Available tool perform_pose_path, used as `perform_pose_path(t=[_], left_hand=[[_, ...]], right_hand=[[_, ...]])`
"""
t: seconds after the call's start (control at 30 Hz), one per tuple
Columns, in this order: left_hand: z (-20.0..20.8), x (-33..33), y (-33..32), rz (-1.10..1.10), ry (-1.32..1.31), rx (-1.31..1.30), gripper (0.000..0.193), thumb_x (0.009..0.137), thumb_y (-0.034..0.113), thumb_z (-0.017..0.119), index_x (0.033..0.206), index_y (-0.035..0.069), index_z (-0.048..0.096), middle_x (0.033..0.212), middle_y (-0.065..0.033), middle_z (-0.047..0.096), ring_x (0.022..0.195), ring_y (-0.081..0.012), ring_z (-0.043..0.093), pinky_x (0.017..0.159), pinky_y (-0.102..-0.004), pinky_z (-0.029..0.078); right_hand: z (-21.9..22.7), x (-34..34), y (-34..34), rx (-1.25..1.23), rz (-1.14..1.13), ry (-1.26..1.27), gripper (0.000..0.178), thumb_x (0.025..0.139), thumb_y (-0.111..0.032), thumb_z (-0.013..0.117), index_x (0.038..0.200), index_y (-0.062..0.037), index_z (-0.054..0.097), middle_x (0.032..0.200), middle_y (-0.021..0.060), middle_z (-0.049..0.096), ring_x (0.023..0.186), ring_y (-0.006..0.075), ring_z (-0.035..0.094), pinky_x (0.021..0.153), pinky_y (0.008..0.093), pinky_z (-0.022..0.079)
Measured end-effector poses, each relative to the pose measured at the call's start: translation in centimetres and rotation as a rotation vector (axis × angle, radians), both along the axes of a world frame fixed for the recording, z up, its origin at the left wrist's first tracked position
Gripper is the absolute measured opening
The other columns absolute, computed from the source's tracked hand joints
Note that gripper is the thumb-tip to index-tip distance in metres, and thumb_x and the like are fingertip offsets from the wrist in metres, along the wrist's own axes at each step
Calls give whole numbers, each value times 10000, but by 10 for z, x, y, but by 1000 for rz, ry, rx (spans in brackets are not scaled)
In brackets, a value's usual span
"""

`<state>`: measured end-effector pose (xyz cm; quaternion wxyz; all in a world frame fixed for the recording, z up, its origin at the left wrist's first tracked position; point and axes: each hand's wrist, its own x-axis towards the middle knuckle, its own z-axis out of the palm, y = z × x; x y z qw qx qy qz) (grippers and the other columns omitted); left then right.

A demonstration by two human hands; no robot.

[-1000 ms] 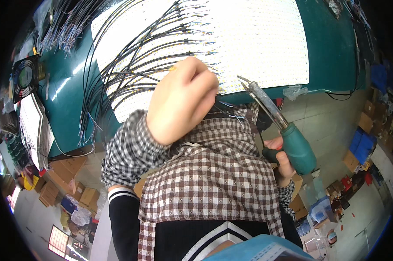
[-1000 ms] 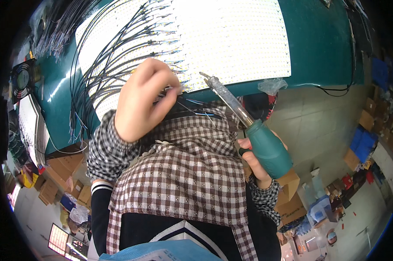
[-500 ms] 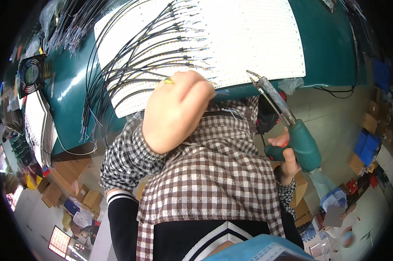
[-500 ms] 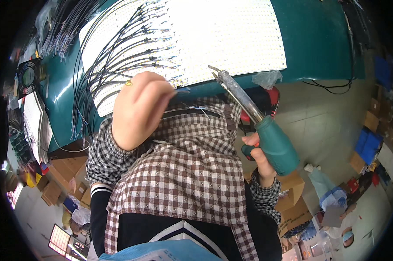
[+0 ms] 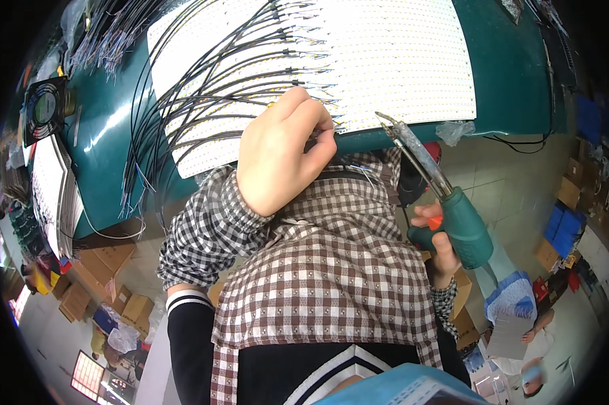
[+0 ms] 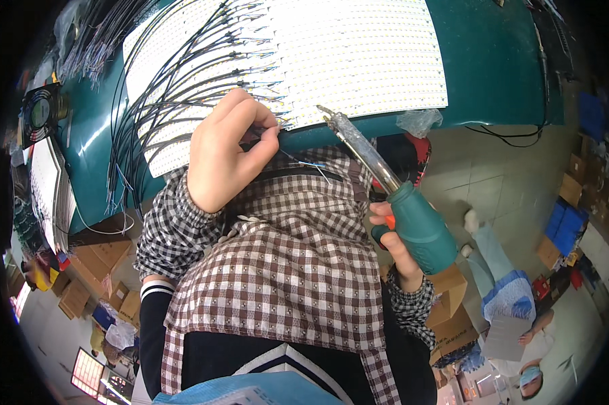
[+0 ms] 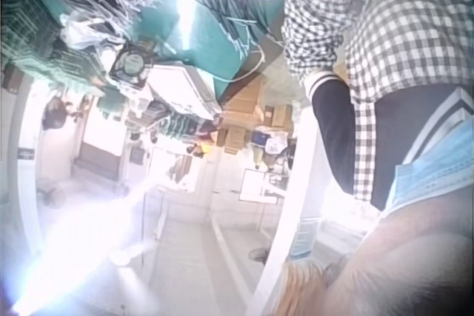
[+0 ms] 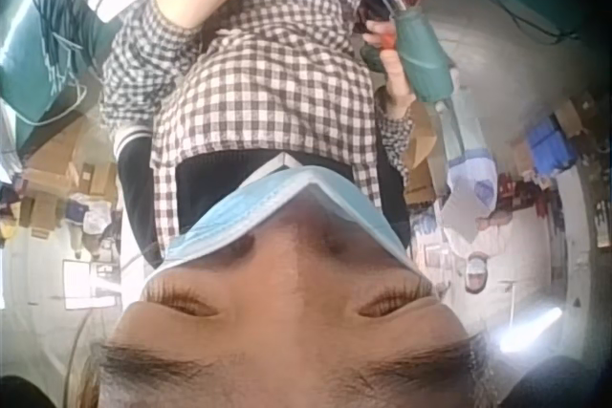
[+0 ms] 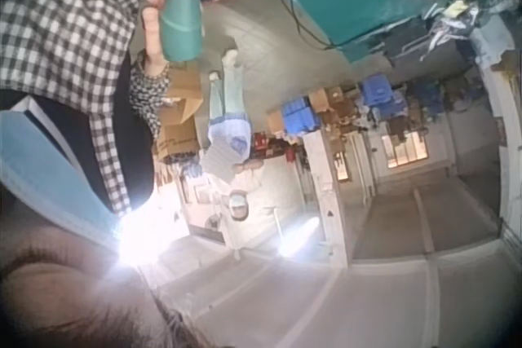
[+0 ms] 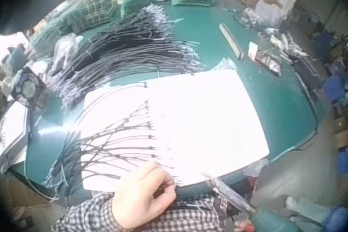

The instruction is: The person uses a soldering iron to attach black wires to a large white LED panel. They hold the wires in place with one hand while applying the soldering iron with the other, working systematically across the panel's surface.

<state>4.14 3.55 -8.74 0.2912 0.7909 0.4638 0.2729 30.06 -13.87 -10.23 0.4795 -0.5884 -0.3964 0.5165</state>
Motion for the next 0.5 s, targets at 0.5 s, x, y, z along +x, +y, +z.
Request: perform_pose_path(t=[0.5], left_hand=[[3, -3, 4, -48, -3, -14, 149, 757, 11, 726, 816, 48, 594, 813, -105, 567, 681, -309, 603, 602, -396, 494]], right_hand=[[-9, -5, -6, 89, -39, 68, 493, 841, -191, 866, 1165, 96, 629, 934, 143, 730, 861, 225, 721, 825, 368, 613]])
